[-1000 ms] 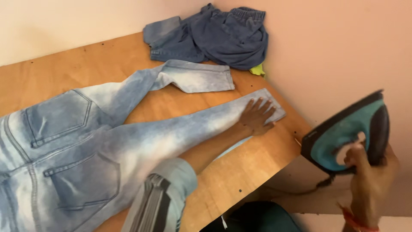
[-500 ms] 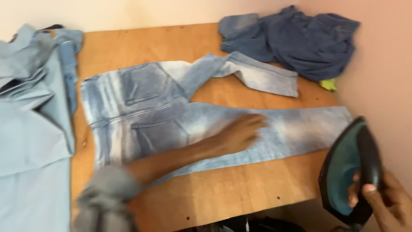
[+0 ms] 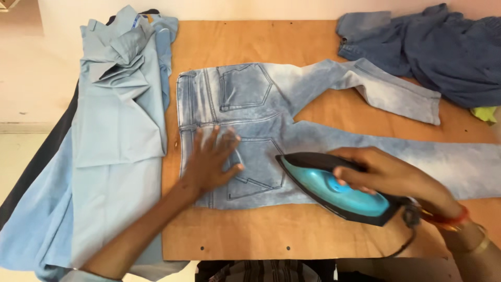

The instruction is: The person irons a pair of light blue jeans on a wooden table. They smooth the fabric with one hand while moving a teal iron with the other, covering the front and back sections of the jeans.

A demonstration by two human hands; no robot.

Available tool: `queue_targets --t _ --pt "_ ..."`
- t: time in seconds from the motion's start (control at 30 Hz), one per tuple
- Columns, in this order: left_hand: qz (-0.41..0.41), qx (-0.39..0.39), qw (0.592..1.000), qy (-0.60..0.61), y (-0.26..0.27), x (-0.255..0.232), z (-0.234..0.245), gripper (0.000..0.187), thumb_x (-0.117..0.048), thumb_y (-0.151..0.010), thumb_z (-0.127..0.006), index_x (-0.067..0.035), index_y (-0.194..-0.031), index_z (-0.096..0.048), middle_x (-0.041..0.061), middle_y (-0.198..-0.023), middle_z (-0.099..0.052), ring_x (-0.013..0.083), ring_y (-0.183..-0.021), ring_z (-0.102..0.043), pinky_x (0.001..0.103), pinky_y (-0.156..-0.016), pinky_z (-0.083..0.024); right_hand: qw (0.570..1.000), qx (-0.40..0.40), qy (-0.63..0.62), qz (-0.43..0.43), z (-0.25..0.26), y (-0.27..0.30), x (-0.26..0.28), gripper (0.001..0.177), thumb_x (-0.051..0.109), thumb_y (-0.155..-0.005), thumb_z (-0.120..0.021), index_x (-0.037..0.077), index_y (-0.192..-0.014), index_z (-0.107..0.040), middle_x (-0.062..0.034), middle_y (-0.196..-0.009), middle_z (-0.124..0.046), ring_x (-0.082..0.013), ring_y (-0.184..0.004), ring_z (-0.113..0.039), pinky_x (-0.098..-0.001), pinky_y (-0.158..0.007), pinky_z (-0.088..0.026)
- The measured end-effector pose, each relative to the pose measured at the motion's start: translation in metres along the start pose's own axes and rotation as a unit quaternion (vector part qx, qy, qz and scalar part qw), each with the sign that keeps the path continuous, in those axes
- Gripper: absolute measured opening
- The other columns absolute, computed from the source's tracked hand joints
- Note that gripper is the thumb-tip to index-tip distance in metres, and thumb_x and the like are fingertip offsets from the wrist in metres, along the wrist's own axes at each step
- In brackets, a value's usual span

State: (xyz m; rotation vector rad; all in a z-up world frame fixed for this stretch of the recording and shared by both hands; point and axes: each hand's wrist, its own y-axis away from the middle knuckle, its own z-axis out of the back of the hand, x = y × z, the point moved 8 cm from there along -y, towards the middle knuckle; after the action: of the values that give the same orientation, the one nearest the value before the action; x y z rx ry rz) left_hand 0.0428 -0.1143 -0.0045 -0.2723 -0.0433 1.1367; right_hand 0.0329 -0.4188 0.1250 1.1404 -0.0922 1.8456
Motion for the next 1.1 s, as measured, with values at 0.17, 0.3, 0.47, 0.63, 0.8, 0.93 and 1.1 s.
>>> queue_targets --t 0.17,0.3,0.47,0.63,0.8,0.93,1.1 --pt "-0.002 -0.025 1.000 0.015 0.003 0.044 0.013 0.078 -0.061 -0.097 -0.046 -0.015 -0.158 -0.035 0.004 -0.167 -0.025 0.0286 -0.155 -0.018 0.058 -0.123 -0.009 0.991 -0.127 0.036 -0.025 0.001 -0.050 -0.016 0.041 0.032 -0.099 -0.057 0.001 -0.124 -0.065 -0.0008 -0.063 -0.060 -0.0089 -0.046 -0.054 -0.0273 -0.044 -0.046" --pt "-0.002 -0.043 0.997 0.062 0.000 0.062 0.016 0.071 -0.052 -0.098 -0.046 -0.015 -0.158 -0.036 0.007 -0.170 -0.023 0.0299 -0.156 -0.016 0.054 -0.123 -0.015 0.993 -0.003 0.101 -0.063 0.008 -0.040 -0.042 0.058 0.036 -0.092 -0.066 0.021 -0.147 -0.059 -0.0006 -0.056 -0.058 -0.0104 -0.042 -0.049 -0.0292 -0.041 -0.042" --pt "-0.055 -0.010 0.998 0.022 0.006 0.023 0.030 0.063 -0.044 -0.098 -0.048 -0.013 -0.152 -0.039 0.009 -0.163 -0.029 0.0328 -0.155 -0.016 0.058 -0.124 -0.014 0.995 0.007 0.062 -0.080 0.009 -0.024 -0.057 0.055 0.026 -0.089 -0.066 0.019 -0.143 -0.067 -0.0001 -0.061 -0.064 -0.0084 -0.044 -0.049 -0.0279 -0.042 -0.043" --pt "-0.270 0.046 0.956 0.106 0.051 -0.060 0.036 0.075 -0.051 -0.097 -0.052 -0.012 -0.158 -0.032 0.005 -0.168 -0.025 0.0258 -0.155 -0.015 0.054 -0.124 -0.005 0.966 -0.239 0.032 -0.096 0.046 -0.024 -0.072 0.046 0.027 -0.097 -0.060 0.008 -0.138 -0.061 -0.0036 -0.066 -0.066 -0.0105 -0.046 -0.054 -0.0292 -0.044 -0.046" --pt "-0.275 0.108 0.946 0.134 0.060 -0.055 0.034 0.079 -0.050 -0.097 -0.055 -0.009 -0.159 -0.028 0.006 -0.168 -0.023 0.0278 -0.156 -0.013 0.051 -0.123 -0.003 0.973 0.024 0.148 -0.175 0.038 -0.018 -0.092 0.058 0.035 -0.094 -0.073 0.026 -0.150 -0.059 -0.0119 -0.060 -0.057 -0.0161 -0.047 -0.049 -0.0328 -0.048 -0.043" --pt "-0.291 0.115 0.932 0.183 0.061 -0.050 0.039 0.074 -0.045 -0.098 -0.057 -0.008 -0.157 -0.035 0.011 -0.166 -0.028 0.0314 -0.154 -0.017 0.052 -0.120 -0.007 0.993 0.001 0.048 0.110 0.028 -0.015 -0.051 0.051 0.029 -0.096 -0.073 0.009 -0.142 -0.065 -0.0041 -0.087 -0.073 -0.0083 -0.066 -0.059 -0.0285 -0.055 -0.051" --pt "-0.114 0.063 0.939 0.319 -0.001 0.027 0.029 0.043 -0.041 -0.103 -0.051 -0.012 -0.133 -0.061 0.009 -0.150 -0.054 0.0283 -0.142 -0.046 0.048 -0.119 -0.033 0.979 -0.203 -0.019 -0.022 0.049 -0.039 -0.049 0.049 0.022 -0.092 -0.066 0.009 -0.140 -0.060 -0.0029 -0.071 -0.064 -0.0092 -0.048 -0.050 -0.0283 -0.043 -0.042"
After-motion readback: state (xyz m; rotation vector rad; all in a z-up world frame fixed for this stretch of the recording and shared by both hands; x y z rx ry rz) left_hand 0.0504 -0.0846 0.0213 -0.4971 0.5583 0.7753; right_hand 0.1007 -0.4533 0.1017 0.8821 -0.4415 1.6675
